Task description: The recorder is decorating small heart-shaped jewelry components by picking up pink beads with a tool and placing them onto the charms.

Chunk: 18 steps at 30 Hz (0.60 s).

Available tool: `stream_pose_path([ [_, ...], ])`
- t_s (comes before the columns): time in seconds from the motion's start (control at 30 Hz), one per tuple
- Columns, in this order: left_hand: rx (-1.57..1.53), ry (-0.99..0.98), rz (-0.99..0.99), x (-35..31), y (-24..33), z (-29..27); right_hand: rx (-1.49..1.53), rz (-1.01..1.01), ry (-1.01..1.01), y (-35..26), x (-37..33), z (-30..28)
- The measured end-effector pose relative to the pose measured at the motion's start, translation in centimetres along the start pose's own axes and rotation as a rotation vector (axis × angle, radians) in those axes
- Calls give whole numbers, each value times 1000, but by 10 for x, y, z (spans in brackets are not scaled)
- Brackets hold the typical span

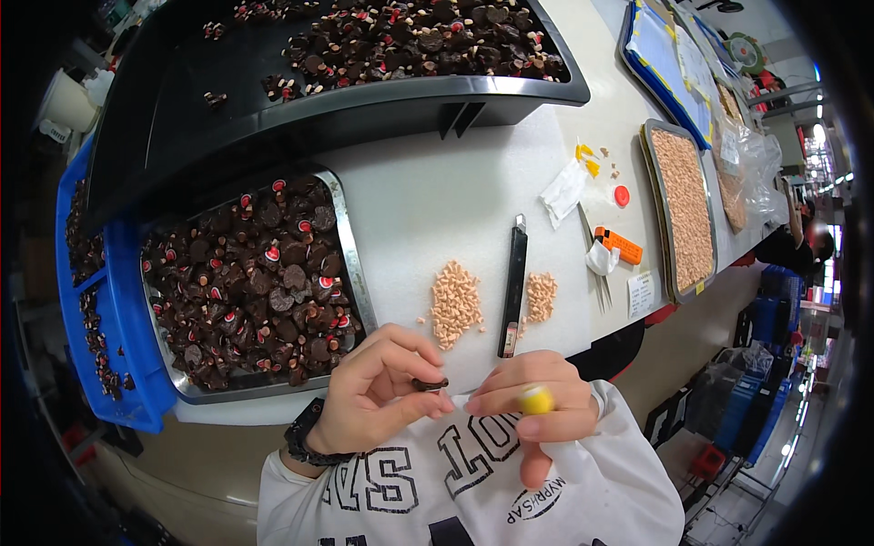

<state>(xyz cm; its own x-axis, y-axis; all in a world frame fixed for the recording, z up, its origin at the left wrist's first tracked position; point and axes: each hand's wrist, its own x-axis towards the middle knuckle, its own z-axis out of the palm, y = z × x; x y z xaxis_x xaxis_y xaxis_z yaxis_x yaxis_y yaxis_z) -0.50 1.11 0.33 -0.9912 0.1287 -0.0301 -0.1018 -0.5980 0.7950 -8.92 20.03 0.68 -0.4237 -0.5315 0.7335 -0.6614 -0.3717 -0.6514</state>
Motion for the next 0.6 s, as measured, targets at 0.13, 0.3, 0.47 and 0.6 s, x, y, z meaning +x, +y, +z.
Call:
stream_pose_path([
  [0.13, 87, -18, 2, 1, 4, -1, 31, 92, -177, -5, 15, -12],
  [0.3, 9, -35, -48, -5, 4, -2, 60, 104, -7, -8, 11, -6],
  [0.47, 38, -66, -8, -4, 3, -7, 218, 202, -60, -10, 6, -5],
  [0.6, 101, -85, 37, -4, 1, -9, 213, 208, -77, -10, 7, -6],
])
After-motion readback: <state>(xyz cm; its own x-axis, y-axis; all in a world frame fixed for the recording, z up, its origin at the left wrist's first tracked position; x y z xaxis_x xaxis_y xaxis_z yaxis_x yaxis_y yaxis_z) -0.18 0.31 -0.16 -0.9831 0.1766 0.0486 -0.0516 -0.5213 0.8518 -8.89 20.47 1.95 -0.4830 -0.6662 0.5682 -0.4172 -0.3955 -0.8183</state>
